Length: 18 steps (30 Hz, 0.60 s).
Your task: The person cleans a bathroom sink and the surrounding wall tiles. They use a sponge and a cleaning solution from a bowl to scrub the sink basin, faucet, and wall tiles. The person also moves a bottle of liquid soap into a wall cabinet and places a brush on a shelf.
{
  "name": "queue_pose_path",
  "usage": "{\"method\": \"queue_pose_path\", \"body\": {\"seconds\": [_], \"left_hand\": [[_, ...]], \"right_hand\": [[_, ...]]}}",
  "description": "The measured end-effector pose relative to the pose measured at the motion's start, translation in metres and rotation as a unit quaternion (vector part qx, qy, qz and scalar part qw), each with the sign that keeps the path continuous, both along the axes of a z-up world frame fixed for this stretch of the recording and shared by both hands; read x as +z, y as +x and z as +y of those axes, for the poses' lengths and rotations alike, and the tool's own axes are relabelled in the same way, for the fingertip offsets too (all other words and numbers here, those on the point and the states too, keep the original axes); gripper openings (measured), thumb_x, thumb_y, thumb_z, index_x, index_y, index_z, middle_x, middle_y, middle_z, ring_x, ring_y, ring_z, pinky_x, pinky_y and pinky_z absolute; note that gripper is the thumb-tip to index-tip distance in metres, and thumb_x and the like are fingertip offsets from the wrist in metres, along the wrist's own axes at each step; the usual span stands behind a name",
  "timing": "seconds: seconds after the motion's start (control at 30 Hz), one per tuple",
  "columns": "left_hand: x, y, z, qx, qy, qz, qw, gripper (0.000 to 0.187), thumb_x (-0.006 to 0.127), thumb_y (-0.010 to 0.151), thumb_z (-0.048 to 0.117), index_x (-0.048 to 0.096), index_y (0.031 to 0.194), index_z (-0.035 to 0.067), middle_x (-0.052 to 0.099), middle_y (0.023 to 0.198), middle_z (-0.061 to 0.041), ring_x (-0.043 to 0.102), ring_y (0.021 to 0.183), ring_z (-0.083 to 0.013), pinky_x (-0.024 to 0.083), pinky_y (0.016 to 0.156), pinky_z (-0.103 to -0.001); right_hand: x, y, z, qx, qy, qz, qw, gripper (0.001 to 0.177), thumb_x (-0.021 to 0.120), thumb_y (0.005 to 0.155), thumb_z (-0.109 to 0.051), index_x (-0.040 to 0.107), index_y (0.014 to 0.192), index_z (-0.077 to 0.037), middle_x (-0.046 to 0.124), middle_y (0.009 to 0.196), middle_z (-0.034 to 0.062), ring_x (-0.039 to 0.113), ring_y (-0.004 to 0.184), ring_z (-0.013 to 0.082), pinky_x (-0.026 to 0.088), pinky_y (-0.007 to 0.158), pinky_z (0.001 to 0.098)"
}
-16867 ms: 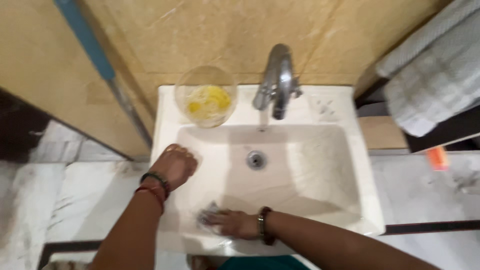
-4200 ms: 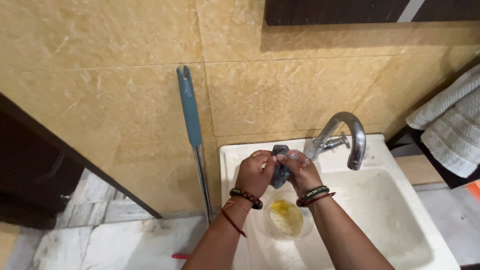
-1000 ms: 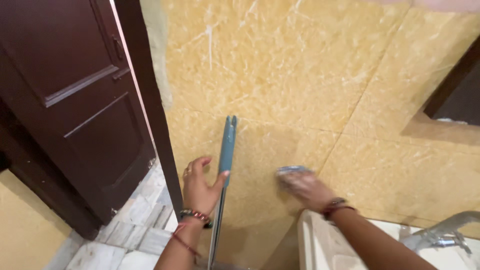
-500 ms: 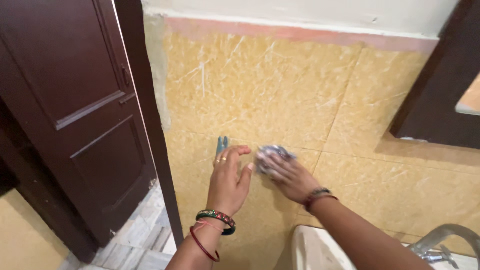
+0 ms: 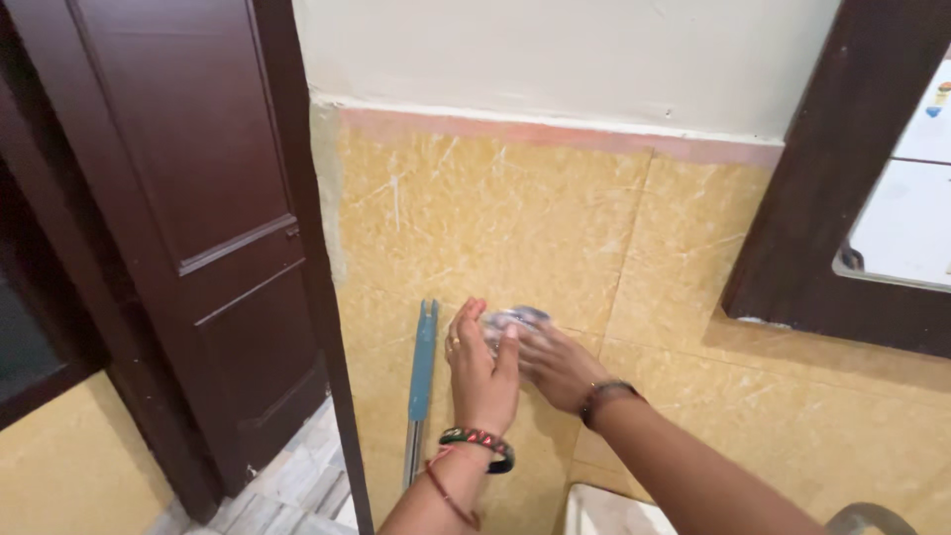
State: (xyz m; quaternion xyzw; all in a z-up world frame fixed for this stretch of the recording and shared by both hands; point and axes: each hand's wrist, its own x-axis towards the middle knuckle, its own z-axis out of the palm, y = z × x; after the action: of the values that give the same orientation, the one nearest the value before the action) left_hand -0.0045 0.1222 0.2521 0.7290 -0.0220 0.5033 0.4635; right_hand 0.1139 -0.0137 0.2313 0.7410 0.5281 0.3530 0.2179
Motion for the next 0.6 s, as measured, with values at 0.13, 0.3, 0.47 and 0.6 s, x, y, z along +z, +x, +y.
{"method": "queue_pose_path", "body": {"seconds": [0.13,0.3,0.47,0.6], "left_hand": [[0.001,-0.025,0.022,-0.046,0.058,0.068,0.995,0.053,0.060,0.098,0.026,0.047,0.142,0.000,0.053,0.149,-0.018,0.046,0.142,-0.0334,0.034,0.118,-0.042],[0.017,-0.049,0.047,-0.091,0.042,0.127,0.987,0.059,0.061,0.097,0.031,0.044,0.146,0.004,0.052,0.152,-0.014,0.043,0.145,-0.0295,0.034,0.117,-0.039],[0.050,-0.036,0.089,-0.101,0.054,0.125,0.986,0.058,0.062,0.095,0.030,0.045,0.145,0.005,0.050,0.152,-0.012,0.041,0.146,-0.0271,0.033,0.116,-0.038],[0.068,-0.017,0.132,-0.108,0.063,0.078,0.989,0.055,0.062,0.094,0.028,0.049,0.143,0.005,0.052,0.151,-0.013,0.041,0.145,-0.0284,0.033,0.116,-0.040]], "right_hand": [[0.011,0.001,-0.043,-0.068,0.263,0.092,0.958,0.059,0.061,0.089,-0.035,0.053,0.146,-0.019,0.033,0.159,0.0111,0.016,0.154,0.0350,0.010,0.125,0.0579],[0.120,0.003,-0.034,-0.084,0.468,-0.038,0.879,0.075,0.062,0.096,-0.040,0.034,0.160,-0.012,0.017,0.171,0.0238,0.011,0.159,0.0451,0.007,0.125,0.0668],[0.177,0.020,0.004,0.028,0.596,-0.059,0.800,0.082,0.060,0.100,-0.042,0.022,0.163,-0.006,0.017,0.169,0.0263,0.013,0.160,0.0449,0.009,0.129,0.0671],[0.176,0.051,0.079,-0.094,0.571,-0.121,0.807,0.072,0.060,0.097,-0.047,0.034,0.157,-0.015,0.024,0.161,0.0257,0.018,0.154,0.0451,0.008,0.123,0.0680]]}}
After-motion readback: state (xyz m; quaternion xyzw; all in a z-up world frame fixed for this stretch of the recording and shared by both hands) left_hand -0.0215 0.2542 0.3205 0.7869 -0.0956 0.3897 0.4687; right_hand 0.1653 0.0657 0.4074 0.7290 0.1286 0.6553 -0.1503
